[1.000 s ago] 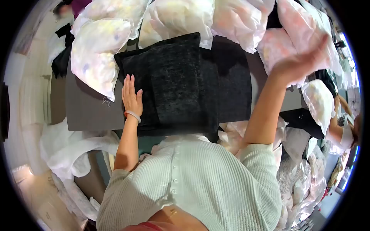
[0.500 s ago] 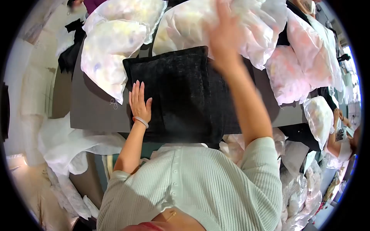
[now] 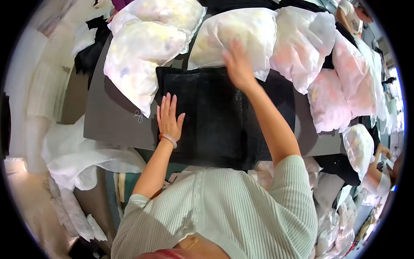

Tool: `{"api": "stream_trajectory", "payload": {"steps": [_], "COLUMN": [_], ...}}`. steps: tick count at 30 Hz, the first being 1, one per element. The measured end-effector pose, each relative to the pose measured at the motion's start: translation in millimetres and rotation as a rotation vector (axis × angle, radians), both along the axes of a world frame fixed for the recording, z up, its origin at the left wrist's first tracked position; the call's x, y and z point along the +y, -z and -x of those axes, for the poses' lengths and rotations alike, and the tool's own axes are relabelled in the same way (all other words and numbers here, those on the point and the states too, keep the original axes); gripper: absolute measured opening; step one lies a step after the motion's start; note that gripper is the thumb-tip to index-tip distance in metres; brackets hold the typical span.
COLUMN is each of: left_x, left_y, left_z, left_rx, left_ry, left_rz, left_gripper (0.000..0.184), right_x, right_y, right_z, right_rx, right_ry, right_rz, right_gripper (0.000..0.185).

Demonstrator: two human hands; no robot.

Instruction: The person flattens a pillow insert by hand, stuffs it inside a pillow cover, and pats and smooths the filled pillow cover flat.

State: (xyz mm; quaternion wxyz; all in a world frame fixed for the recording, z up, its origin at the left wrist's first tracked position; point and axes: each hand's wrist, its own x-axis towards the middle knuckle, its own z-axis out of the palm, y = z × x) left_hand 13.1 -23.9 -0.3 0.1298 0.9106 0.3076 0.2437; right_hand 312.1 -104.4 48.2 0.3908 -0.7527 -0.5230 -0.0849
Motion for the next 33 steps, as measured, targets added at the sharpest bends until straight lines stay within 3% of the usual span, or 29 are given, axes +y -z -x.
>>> {"api": "stream_trajectory", "payload": {"steps": [1,2,3,7,8,11,14,15,18,20,21,23,25,26,27,29,30,32,33], "left_x": [3,10,12,22,27,36,0,-11,-36,-40,-31,-19,-8,-6,-14,-52,-60,-68,-62], "left_y": [-2,-14,-42,-144,-154,-163,-182,-171,-113,-51,17,-10,-27,-44,-81,-154,-146,-101,-62], "left_z": [1,2,1,11,15,19,25,30,32,-24,-14,-25,-28,-32,-33,-24,-17,-1,-9], "left_rx": [-0.038,-0.164,-0.288,-0.841,-0.820,-0.642,-0.801,-0.683,-0.334,0.264,0.373,0.295,0.282,0.204,-0.117,-0.476,-0.470,-0.395,-0.225], "left_ry": [-0.012,-0.004,-0.005,-0.021,-0.058,-0.128,-0.139,-0.071,0.142,0.192,0.192,0.263,0.298,0.229,0.290,0.296,0.302,0.494,0.482], "left_rz": [0.011,0.017,0.004,-0.325,-0.415,-0.361,-0.178,-0.221,-0.379,-0.176,-0.107,-0.138,0.016,0.126,0.109,-0.049,-0.045,-0.110,-0.136], "left_gripper": [0.064,0.066,0.066,0.061,0.057,0.059,0.057,0.061,0.077,0.079,0.071,0.065,0.064,0.061,0.057,0.051,0.051,0.056,0.058], "right_x": [-3,-12,-9,-1,-33,-16,-33,-41,-101,-132,-143,-144,-155,-158,-166,-185,-193,-202,-186], "right_y": [-46,-100,-100,-95,59,35,17,7,-12,16,30,32,1,-16,-32,-69,-87,-75,-56], "right_z": [2,25,48,140,149,136,133,139,174,193,196,179,152,136,131,121,119,114,134], "right_rx": [-0.457,-0.032,-0.026,-0.378,-0.196,-0.209,-0.063,0.025,0.008,0.091,0.102,0.120,0.150,0.085,0.047,0.063,0.042,-0.236,0.053], "right_ry": [0.115,0.117,0.114,0.105,-0.100,-0.045,-0.138,-0.171,-0.089,-0.017,-0.052,-0.057,-0.125,0.036,0.195,0.360,0.406,0.526,0.344], "right_rz": [-0.072,-0.302,-0.292,1.122,0.381,0.341,0.205,0.172,0.147,0.208,0.307,0.363,0.288,0.140,-0.001,-0.377,-0.585,-0.529,-0.330], "right_gripper": [0.052,0.048,0.048,0.057,0.060,0.055,0.049,0.047,0.054,0.058,0.057,0.061,0.055,0.051,0.047,0.043,0.042,0.051,0.054]}}
